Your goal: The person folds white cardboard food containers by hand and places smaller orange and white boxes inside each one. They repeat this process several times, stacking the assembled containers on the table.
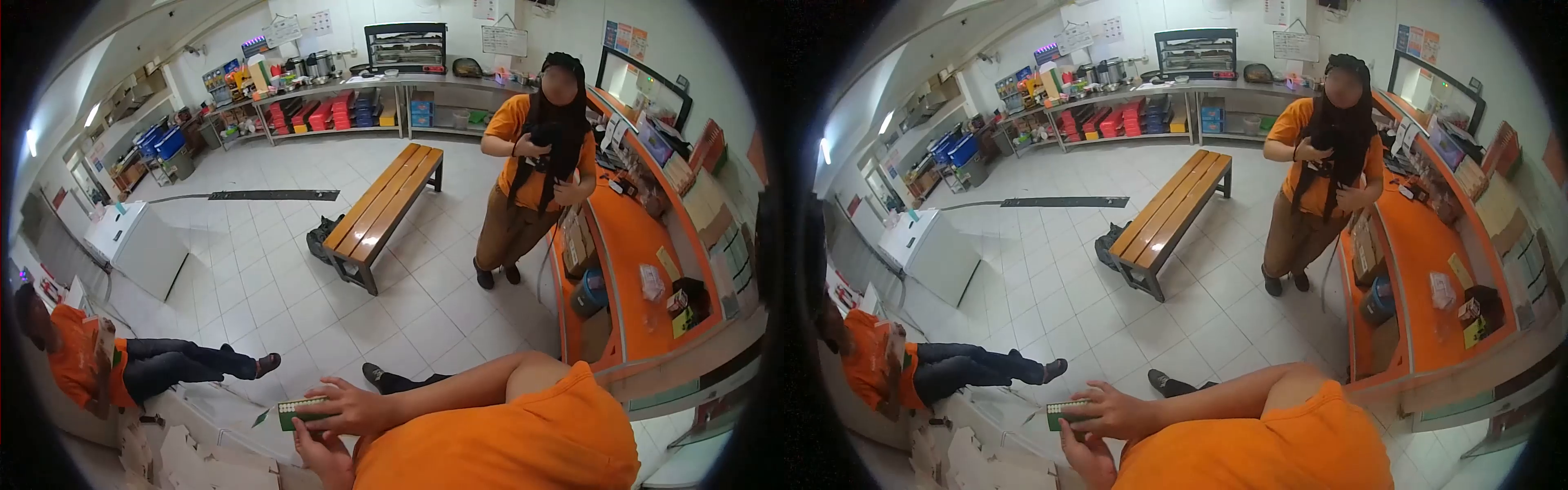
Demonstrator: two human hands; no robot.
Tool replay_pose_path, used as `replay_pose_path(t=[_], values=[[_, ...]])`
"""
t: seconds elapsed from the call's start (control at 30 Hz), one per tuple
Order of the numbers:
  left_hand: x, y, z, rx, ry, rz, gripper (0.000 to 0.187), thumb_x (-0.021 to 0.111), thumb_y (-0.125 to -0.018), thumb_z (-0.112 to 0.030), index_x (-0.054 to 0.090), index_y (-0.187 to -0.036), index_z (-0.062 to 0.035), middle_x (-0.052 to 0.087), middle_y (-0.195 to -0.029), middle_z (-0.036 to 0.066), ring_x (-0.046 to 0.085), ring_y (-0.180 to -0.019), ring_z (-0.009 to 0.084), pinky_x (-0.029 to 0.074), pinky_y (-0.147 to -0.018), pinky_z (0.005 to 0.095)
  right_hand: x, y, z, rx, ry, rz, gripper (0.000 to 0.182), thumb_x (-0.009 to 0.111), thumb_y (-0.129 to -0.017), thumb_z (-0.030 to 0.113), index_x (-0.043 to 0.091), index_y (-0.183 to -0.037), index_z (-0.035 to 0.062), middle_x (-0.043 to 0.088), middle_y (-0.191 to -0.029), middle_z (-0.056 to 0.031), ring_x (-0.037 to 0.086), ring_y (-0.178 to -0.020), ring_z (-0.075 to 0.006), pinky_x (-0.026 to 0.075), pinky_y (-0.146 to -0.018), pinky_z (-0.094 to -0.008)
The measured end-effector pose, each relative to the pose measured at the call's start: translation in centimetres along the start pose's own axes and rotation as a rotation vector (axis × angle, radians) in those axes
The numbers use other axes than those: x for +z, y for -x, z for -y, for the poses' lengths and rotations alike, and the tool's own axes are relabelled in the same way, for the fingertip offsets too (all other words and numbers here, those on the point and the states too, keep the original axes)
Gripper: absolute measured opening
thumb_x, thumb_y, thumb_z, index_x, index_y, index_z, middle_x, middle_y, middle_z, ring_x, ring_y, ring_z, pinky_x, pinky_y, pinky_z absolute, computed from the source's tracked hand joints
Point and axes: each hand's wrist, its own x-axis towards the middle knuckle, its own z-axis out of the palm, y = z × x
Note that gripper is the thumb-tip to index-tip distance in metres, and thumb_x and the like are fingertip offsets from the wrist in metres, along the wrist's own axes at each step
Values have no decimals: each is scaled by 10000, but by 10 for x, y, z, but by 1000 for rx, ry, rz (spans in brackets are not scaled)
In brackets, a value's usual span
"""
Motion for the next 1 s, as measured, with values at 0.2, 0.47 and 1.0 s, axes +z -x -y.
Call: replay_pose_path(t=[0.2,0.47,1.0], values=[[24,14,9,159,12,35,412,512,-1088,-292,484,-1404,-28,611,-1290,129,619,-1188,218,546,-946,347,1,-17,3,201,94,-390,490,688,-937,217,606,-1419,236,517,-1460,-223,552,-1284,-381,427,-1023,-547],[7,1,-2,211,-152,-177,319,465,-1077,-143,446,-1380,-47,619,-1224,137,640,-1109,227,562,-932,346,-10,-2,0,276,-92,50,598,634,-984,288,436,-1516,103,497,-1450,-223,550,-1268,-378,458,-983,-493],[-45,30,9,456,-731,57,655,579,-974,-42,239,-1530,-109,566,-701,20,457,-604,104,364,-560,276,-50,-19,-12,394,-395,212,300,787,-837,203,715,-1038,-8,721,-950,-200,703,-896,-352,546,-763,-429]])
